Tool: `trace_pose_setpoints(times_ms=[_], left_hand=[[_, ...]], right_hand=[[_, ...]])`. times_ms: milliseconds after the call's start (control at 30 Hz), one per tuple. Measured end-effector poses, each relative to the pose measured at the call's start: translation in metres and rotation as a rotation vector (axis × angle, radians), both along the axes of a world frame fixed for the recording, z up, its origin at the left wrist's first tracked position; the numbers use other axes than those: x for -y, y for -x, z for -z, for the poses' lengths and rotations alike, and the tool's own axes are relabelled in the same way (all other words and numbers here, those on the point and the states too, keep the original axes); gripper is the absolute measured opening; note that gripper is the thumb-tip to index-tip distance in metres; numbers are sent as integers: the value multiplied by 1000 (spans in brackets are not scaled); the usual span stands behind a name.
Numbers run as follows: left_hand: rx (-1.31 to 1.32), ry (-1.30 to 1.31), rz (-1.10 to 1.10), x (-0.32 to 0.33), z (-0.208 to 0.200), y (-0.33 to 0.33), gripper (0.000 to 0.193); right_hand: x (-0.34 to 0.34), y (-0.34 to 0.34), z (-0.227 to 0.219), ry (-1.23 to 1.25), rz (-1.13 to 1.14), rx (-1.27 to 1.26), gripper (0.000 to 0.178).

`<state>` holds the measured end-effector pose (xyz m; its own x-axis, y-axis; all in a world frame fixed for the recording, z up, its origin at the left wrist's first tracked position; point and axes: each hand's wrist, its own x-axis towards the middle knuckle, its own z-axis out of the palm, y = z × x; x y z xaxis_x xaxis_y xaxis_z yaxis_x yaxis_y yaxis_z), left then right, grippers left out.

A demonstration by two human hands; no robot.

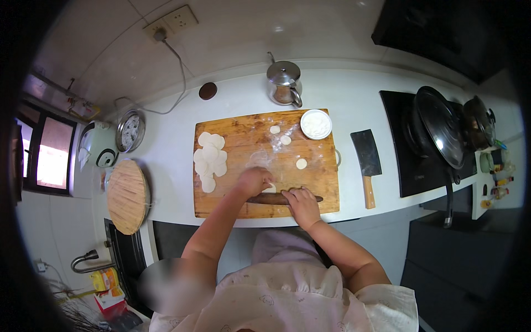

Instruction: The person repeatedly rolls small dough balls into flat circular discs using a wooden rolling pin on a floured cutting board. They rotate and reposition each piece to achieve an even shape, then stack the finished discs. At the end, the person walks to the refrigerator and opens the door.

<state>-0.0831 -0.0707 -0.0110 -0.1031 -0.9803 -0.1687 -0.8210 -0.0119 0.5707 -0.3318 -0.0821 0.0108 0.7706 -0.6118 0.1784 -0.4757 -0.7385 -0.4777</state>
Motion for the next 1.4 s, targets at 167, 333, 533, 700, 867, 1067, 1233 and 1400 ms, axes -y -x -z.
trace_pose_setpoints(times_ms=[167, 333, 533, 700, 867, 1067, 1233, 1400], left_hand=[[-65, -35, -107, -8, -7, -3, 15], [-85, 340, -323, -12, -21, -12, 12], [118, 256, -155, -26, -32, -21, 45], [336, 19, 34, -29, -16, -12, 73], [243, -153, 174, -14, -17, -3, 77], [86, -77, 232, -39, -21, 12, 72], [80, 177, -165, -87, -19, 8, 69], [298, 199, -241, -95, -18, 13, 71]], right_hand=[[4, 2, 0, -10, -35, -2, 49], [5, 3, 0, -18, -50, 11, 48], [6, 4, 1, -1, -52, 18, 48], [7, 2, 0, 22, -81, 37, 49], [19, 3, 3, 16, -178, 20, 48], [26, 5, -4, 45, -270, 0, 47], [35, 9, -8, 5, -123, -44, 49], [42, -7, 0, 33, -76, -92, 58]])
